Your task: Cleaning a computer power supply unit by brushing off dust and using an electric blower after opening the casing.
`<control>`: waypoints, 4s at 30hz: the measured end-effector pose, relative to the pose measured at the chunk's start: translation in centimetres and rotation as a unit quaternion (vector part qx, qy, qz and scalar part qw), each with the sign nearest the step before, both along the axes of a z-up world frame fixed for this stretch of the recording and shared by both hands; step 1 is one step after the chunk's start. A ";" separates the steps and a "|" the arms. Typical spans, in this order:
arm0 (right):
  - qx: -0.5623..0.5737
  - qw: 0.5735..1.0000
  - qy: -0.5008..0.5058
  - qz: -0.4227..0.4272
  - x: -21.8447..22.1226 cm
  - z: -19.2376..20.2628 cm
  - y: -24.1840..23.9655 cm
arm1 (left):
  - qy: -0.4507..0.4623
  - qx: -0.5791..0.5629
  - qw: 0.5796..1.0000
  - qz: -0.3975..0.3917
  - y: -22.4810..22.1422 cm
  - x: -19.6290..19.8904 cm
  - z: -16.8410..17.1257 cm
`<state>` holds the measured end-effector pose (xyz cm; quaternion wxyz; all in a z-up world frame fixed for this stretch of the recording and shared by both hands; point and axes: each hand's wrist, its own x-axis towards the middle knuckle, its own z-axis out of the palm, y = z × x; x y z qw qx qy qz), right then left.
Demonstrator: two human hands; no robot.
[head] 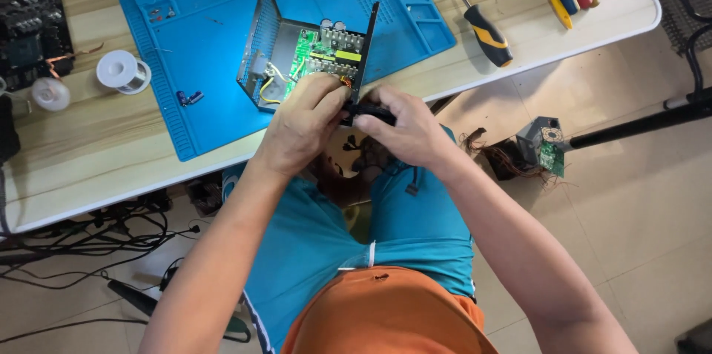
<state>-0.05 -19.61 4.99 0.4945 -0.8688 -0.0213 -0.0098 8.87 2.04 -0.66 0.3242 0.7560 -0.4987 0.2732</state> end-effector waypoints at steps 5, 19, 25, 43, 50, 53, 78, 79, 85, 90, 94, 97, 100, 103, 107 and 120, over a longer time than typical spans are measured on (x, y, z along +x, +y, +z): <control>0.105 0.994 0.000 0.013 -1.7 0.1 0.2 | -0.006 0.007 1.000 0.003 0.4 -0.3 0.5; 0.120 0.971 -0.134 -0.157 -11.8 -9.7 -5.3 | 0.085 -0.084 0.991 0.062 3.6 -2.2 3.9; 0.232 0.945 -0.094 -0.212 -14.9 -16.6 -4.2 | 0.090 -0.190 0.935 0.284 7.2 -0.8 4.5; -0.185 0.980 -0.060 -0.043 -13.5 -15.4 -2.0 | 0.132 -0.161 0.940 0.271 6.3 1.1 1.9; -0.228 0.971 -0.068 -0.017 -13.5 -16.2 -1.4 | 0.128 -0.185 0.936 0.271 6.4 0.2 3.2; -0.253 0.964 -0.078 -0.010 -13.2 -17.2 -1.6 | 0.123 -0.178 0.936 0.277 6.3 0.3 3.2; -0.173 0.960 0.148 0.164 -9.4 -19.8 -0.6 | 0.215 -0.191 0.909 0.302 7.0 0.2 1.5; -0.169 0.960 0.148 0.168 -8.9 -21.3 -0.4 | 0.214 -0.187 0.909 0.306 7.1 0.2 1.3; -0.250 0.918 0.242 0.191 -6.4 -26.4 1.3 | 0.196 -0.133 0.907 0.349 7.6 0.9 0.4; -0.240 0.809 0.430 0.321 -3.4 -26.0 2.1 | 0.206 -0.047 0.873 0.440 6.8 0.6 1.4; -0.120 0.821 0.462 0.314 -4.6 -33.3 0.1 | 0.286 0.073 0.762 0.576 8.0 0.3 -1.5; 0.071 0.873 0.352 0.331 -6.2 -35.8 -0.5 | 0.299 0.077 0.750 0.585 7.2 -0.2 -0.3; 0.100 0.887 0.354 0.280 -7.7 -35.1 -1.2 | 0.167 -0.037 0.864 0.474 7.4 -0.9 -0.9; 0.127 0.911 0.327 0.216 -7.5 -33.7 -1.4 | 0.187 -0.004 0.837 0.514 7.8 -0.8 -0.9; 0.167 0.935 0.284 0.129 -9.1 -31.8 -0.3 | 0.203 -0.021 0.847 0.490 8.6 -0.9 -1.3; -0.267 0.909 0.279 0.159 -15.9 -27.6 -0.8 | 0.243 -0.118 0.883 0.384 8.7 1.5 -0.4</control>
